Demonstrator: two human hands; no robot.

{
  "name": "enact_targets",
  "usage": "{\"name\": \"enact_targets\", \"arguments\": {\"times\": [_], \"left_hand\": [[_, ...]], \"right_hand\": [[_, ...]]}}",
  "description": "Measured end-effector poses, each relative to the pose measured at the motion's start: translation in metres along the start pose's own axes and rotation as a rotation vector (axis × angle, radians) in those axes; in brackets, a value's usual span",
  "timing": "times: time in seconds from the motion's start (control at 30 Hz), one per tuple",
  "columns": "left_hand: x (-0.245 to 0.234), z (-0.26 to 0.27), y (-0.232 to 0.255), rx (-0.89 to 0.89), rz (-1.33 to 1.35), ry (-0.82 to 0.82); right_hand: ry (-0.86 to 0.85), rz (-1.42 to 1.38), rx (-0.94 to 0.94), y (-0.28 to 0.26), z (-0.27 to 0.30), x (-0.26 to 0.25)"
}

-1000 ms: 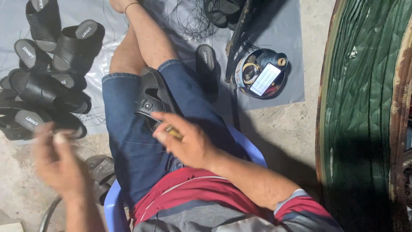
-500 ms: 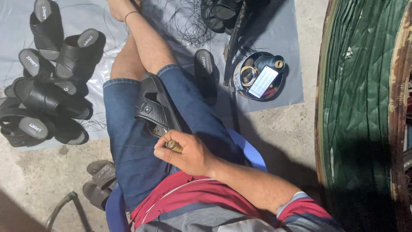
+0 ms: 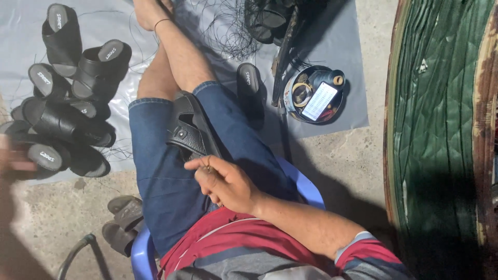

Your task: Hand-stitching the leather upper of a sandal to its sole using a needle and thread.

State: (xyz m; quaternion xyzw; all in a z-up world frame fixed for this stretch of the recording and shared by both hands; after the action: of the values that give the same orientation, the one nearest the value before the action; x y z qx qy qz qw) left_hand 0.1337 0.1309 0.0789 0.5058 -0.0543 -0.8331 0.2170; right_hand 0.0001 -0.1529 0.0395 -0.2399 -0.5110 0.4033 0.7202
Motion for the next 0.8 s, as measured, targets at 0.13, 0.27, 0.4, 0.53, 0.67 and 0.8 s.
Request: {"name": "enact_targets", "arguments": {"times": [0.13,0.27,0.4,0.53,0.67,0.8], "left_hand": [[0.05,0.068,0.066,0.155,0.089,-0.279],[0.096,0.103,0.11,0.582,0.345,-0.431],[0.129,0.112,0.119,0.593,0.488,-0.503],[0.139,0.11,0.113,0.56,0.624,-0.606],[0.091,0.068,0.058,0.085,0.469,-0.166],[0.052,-0.037,-0.095,0.236,0.486,0.085]], "right_hand": [[-0.085,0.094,-0.137,-0.015,0.0,0.008],[-0.11,0.048,-0.207,-0.015,0.001,0.005],[-0.105,0.04,-0.181,-0.027,0.003,-0.002],[-0.226,0.333,-0.158,-0.043,0.006,-0.025],[-0.024,0.928,0.206,-0.081,0.01,-0.111],[0.16,0.767,-0.385,-0.163,0.068,-0.321]]}}
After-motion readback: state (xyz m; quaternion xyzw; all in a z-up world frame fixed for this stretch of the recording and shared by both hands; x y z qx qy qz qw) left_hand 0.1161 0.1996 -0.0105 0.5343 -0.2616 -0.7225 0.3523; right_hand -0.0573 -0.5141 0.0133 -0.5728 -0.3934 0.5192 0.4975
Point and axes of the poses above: each hand's wrist, its own z-axis away from the middle knuckle, its own x-axis out of the palm, y = z × x, the point moved 2 cm from there along -z, towards the middle knuckle, and after that the axes turned 14 degrees about -z, right-handed, at the moved point
